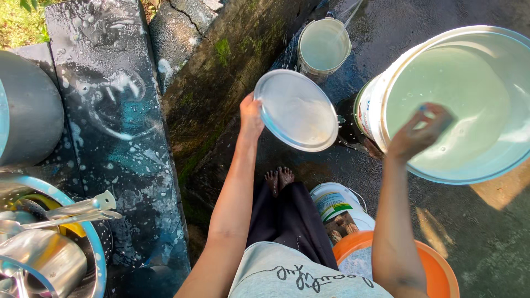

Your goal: The person scrubs several metal lids and a plate with a scouring pad and soapy water on a stone slab, then rinses each item in a bucket of water and places them into an orange basin.

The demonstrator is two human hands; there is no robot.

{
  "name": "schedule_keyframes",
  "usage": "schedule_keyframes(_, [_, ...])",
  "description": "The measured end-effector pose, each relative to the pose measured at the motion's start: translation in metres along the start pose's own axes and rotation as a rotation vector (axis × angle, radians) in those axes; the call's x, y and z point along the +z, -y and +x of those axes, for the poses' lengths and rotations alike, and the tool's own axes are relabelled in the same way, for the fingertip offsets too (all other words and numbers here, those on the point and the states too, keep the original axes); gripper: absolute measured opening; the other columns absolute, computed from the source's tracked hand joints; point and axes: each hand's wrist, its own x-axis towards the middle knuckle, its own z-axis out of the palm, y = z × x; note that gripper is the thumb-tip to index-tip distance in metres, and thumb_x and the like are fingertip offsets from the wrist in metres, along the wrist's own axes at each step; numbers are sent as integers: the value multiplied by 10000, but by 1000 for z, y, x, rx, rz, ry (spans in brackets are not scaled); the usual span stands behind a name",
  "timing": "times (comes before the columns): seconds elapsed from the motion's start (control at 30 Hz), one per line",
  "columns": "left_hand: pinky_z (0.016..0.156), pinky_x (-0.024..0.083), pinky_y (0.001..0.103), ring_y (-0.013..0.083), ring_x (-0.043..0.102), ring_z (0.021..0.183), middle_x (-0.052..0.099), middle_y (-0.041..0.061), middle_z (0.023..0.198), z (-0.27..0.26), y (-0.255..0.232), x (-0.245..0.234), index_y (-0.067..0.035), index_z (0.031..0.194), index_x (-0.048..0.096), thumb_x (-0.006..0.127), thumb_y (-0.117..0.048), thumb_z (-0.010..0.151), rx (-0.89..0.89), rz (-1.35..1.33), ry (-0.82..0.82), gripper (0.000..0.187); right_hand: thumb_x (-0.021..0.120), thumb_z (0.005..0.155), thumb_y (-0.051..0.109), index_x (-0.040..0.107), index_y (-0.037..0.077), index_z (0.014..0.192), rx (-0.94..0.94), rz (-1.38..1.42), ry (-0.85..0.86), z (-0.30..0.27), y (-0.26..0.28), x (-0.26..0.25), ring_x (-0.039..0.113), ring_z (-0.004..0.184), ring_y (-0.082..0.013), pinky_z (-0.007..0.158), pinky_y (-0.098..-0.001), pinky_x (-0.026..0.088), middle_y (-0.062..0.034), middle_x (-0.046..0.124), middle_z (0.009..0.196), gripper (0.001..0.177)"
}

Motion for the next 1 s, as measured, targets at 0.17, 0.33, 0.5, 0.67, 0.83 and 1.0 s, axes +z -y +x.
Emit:
schedule_keyframes(0.17, [743,570,399,245,724,820,745,172,962,-34,1,51,3,1165,691,604,-84,949,335,666,-154,249,543,1115,-2,623,-22,1095,976,559,13,54,-149,-9,686,975,-259,882,-331,599,-159,631,1095,86])
schedule_keyframes(0.33, [713,537,384,217,699,757,734,147,863,-64,2,98,-36,1019,676,619,-207,1002,322,769,-258,181,570,1170,-9,657,-77,1063,1143,1798,474,86,-106,14,723,907,-313,933,-332,608,-214,681,1043,154])
schedule_keyframes(0.5, [689,492,431,288,648,769,701,203,847,-53,30,117,-13,947,639,531,-321,1103,149,764,-136,362,606,969,159,704,-64,1097,662,915,1703,73,70,71,736,1059,-283,1018,-382,578,-204,741,1118,275])
schedule_keyframes(0.67, [665,494,423,221,604,705,678,179,878,-39,33,139,-49,1066,604,546,-256,1054,334,774,-56,216,599,996,235,727,23,1057,429,527,841,57,86,49,715,963,-192,875,-349,585,-108,743,1033,254])
schedule_keyframes(0.83, [678,497,396,208,631,706,661,124,828,-58,-4,142,-90,1161,535,479,-209,1029,151,807,-6,186,580,1009,155,693,2,1033,714,253,169,68,-71,5,688,900,-249,836,-353,581,-155,719,1031,192])
schedule_keyframes(1.0, [808,499,390,174,555,906,615,103,960,-46,16,110,-7,1115,602,463,-200,1152,314,427,139,241,545,1053,70,657,-72,1034,1256,1679,230,77,-108,-1,704,938,-356,918,-379,638,-248,684,1112,182])
